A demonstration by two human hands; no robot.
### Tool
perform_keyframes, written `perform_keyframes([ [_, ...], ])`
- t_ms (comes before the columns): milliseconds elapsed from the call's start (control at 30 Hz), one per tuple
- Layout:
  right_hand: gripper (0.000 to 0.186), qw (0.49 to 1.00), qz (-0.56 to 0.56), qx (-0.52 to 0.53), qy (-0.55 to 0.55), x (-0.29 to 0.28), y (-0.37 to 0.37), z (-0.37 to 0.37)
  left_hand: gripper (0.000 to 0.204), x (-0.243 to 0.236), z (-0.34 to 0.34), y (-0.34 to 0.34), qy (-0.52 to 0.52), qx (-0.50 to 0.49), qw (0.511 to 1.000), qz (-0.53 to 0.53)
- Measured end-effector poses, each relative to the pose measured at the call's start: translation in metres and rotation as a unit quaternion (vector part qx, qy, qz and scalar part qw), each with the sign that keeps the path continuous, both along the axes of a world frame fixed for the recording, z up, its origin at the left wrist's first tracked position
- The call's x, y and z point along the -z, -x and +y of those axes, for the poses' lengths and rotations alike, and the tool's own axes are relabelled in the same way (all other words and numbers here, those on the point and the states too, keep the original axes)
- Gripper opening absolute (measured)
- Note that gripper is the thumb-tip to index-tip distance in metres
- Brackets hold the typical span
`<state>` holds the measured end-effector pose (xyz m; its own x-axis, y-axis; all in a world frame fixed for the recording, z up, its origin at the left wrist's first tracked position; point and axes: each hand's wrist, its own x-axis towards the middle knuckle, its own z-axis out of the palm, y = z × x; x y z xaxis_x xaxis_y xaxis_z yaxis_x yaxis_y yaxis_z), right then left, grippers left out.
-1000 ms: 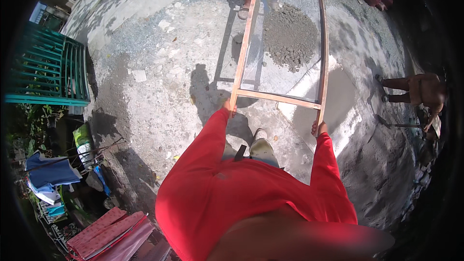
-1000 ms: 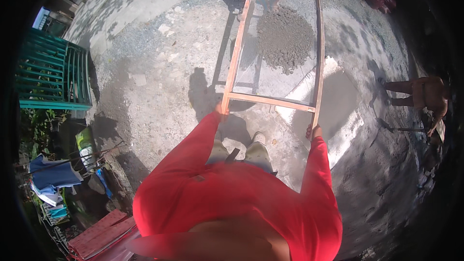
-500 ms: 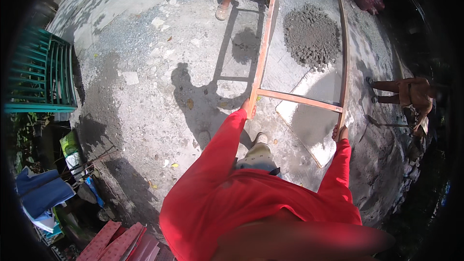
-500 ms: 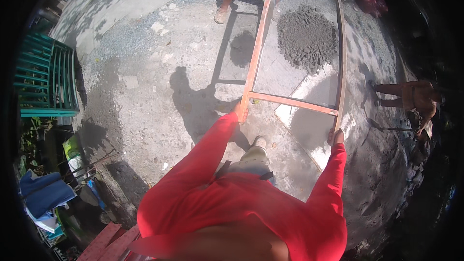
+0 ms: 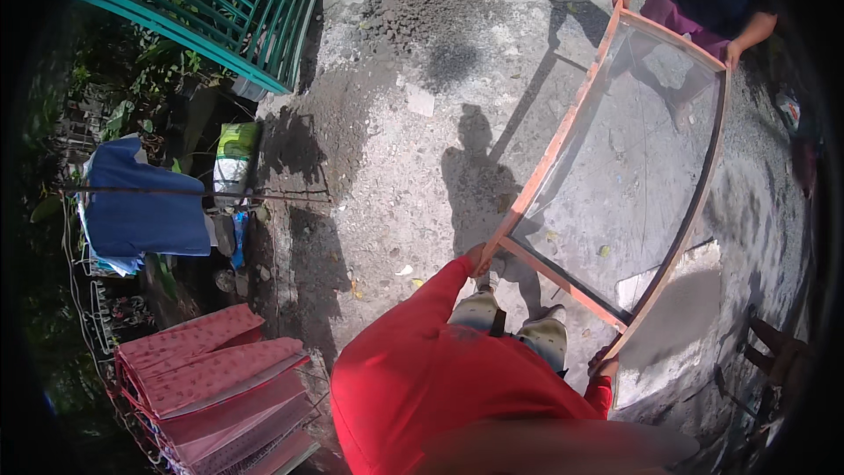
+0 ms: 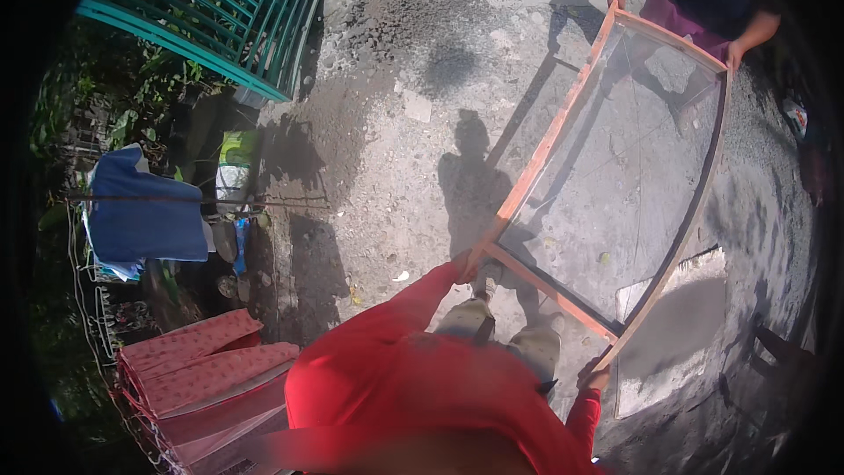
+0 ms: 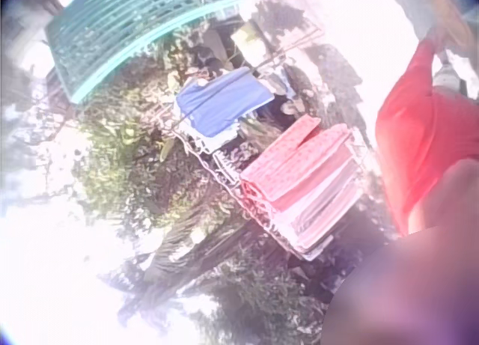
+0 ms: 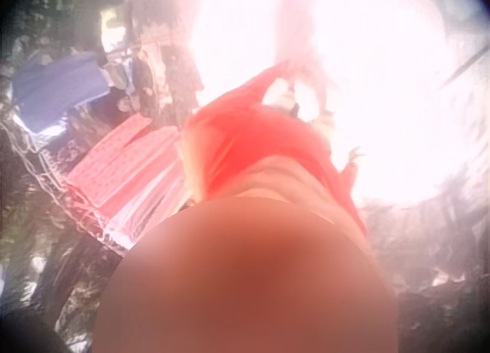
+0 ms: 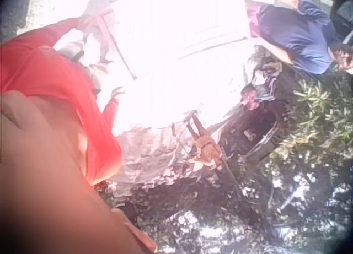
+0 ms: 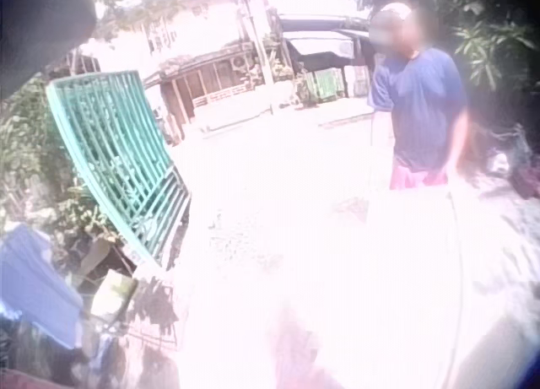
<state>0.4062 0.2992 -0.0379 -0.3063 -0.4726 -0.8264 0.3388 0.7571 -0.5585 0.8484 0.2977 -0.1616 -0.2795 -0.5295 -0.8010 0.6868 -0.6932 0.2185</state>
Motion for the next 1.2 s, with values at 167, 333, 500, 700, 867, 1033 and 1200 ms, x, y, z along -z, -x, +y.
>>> perform_keyframes([
  [167, 0.032, 0.999, -0.041, 0.005, 0.001, -0.005, 0.070, 0.017, 0.038, 0.035, 0.008, 0.050, 0.018, 0.094, 0.995, -0.001],
  [333, 0.032, 0.991, -0.114, -0.069, 0.028, -0.010, 0.049, 0.001, 0.050, 0.005, -0.025, 0.028, 0.074, 0.106, 0.985, -0.111],
  [500, 0.037, 0.993, -0.083, -0.073, 0.036, 0.012, 0.017, -0.026, 0.050, -0.032, -0.049, -0.009, 0.085, 0.147, 0.968, -0.187],
  [700, 0.028, 0.982, -0.145, -0.085, 0.085, 0.022, 0.029, -0.050, 0.051, -0.081, -0.066, -0.002, 0.043, 0.147, 0.972, -0.180],
  [867, 0.030, 0.983, -0.161, -0.059, 0.070, 0.032, 0.094, -0.040, 0.058, -0.098, -0.078, 0.062, 0.054, 0.181, 0.966, -0.174],
  [1033, 0.028, 0.977, -0.206, 0.016, 0.056, 0.059, 0.158, 0.007, 0.060, -0.122, -0.079, 0.144, 0.044, 0.231, 0.945, -0.226],
  [1200, 0.030, 0.962, -0.247, 0.090, 0.076, 0.074, 0.204, 0.045, 0.064, -0.138, -0.102, 0.216, 0.074, 0.283, 0.921, -0.258],
])
